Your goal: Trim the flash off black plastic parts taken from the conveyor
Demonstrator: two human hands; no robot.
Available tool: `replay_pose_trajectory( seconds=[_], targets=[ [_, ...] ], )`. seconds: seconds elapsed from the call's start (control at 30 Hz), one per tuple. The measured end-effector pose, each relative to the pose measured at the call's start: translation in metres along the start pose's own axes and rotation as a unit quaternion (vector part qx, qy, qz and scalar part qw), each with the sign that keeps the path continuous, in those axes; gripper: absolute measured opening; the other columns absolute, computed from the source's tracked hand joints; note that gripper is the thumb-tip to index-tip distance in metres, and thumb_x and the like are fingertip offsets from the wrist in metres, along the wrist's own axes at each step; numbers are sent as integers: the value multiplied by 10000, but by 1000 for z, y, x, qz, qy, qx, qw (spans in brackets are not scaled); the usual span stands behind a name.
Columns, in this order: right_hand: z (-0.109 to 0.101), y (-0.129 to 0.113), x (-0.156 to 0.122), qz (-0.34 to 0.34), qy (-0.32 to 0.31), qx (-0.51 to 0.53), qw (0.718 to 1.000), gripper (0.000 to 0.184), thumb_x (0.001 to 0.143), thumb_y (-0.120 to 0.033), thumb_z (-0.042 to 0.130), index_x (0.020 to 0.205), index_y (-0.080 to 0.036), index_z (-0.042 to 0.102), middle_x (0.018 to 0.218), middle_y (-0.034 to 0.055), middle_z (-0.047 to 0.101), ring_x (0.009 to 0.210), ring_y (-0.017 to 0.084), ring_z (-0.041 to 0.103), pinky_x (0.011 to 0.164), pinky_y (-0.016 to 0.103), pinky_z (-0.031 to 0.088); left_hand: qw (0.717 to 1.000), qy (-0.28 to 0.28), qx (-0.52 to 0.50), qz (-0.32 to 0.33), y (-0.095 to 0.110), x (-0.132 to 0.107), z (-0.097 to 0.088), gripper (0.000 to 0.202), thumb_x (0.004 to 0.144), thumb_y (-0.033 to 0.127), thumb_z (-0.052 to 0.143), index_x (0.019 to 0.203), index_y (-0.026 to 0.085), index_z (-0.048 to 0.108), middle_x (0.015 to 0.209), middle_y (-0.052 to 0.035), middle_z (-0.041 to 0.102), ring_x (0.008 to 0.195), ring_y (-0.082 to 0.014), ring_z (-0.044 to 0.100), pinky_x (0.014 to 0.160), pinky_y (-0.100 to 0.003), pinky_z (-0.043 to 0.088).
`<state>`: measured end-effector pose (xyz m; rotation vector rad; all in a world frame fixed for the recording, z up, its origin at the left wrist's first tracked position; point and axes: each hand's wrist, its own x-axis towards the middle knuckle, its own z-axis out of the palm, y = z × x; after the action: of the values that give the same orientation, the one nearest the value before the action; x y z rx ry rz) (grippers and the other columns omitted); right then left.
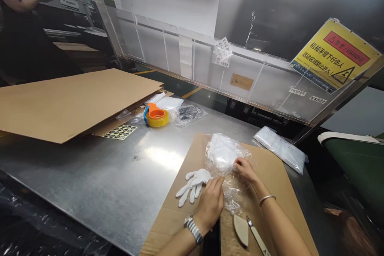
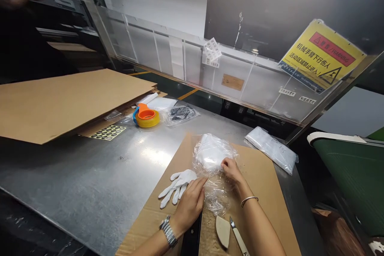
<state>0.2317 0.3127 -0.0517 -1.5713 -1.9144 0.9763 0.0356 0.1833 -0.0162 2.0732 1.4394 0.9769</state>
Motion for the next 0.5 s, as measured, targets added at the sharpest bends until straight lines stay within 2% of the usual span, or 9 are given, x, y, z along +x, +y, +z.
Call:
replay_pose_trajectory(
  seconds=[0.1, 0.2, 0.27, 0.33, 0.43, 0.5],
  targets=[
    [3, 1, -4, 0, -3, 42, 999, 282, 877, -308, 529, 1113, -152, 532, 1093, 63, 570, 909, 176, 588, 768, 376, 500, 997, -40, 34, 54, 3, 35, 15, 503, 784, 56, 368, 1274, 143, 447, 1275, -118, 517, 1089, -246, 485, 932, -404, 388],
    [1, 2, -3, 9, 18, 90, 996, 281, 877, -310, 528, 1109, -151, 535, 1091, 61, 572, 910, 178, 588, 768, 376, 500, 993, -64, 68, 65, 0, 57, 33, 483, 734, 73, 447, 1214, 83, 501, 1258, -199, 510, 1039, -310, 509, 873, -477, 385],
    [-4, 2, -3, 20, 40, 128, 991, 287, 880, -316, 523, 1116, -152, 530, 1092, 62, 570, 906, 177, 588, 762, 373, 502, 993, -69, 83, 54, -2, 60, 42, 394, 734, 117, 480, 1110, 39, 566, 1183, -253, 540, 1013, -345, 518, 857, -518, 368],
    [-10, 1, -5, 25, 56, 166, 984, 294, 882, -322, 518, 1123, -153, 525, 1091, 63, 569, 899, 175, 590, 755, 369, 504, 993, -65, 84, 43, -3, 59, 45, 317, 751, 157, 486, 1019, 38, 606, 1113, -261, 568, 992, -351, 522, 858, -537, 349],
    [-18, -7, -15, 14, 57, 212, 975, 290, 885, -330, 512, 1114, -152, 528, 1069, 60, 577, 876, 167, 594, 743, 360, 505, 997, -42, 58, 32, 1, 54, 39, 275, 799, 164, 428, 982, 92, 621, 1081, -207, 582, 990, -322, 511, 883, -528, 325],
    [-20, -15, -26, -3, 45, 235, 971, 277, 887, -338, 507, 1083, -146, 541, 1033, 53, 588, 849, 158, 597, 732, 350, 504, 999, -14, 25, 21, 6, 55, 30, 322, 838, 156, 357, 1062, 114, 584, 1101, -177, 563, 1031, -298, 482, 904, -499, 319]
  ],
)
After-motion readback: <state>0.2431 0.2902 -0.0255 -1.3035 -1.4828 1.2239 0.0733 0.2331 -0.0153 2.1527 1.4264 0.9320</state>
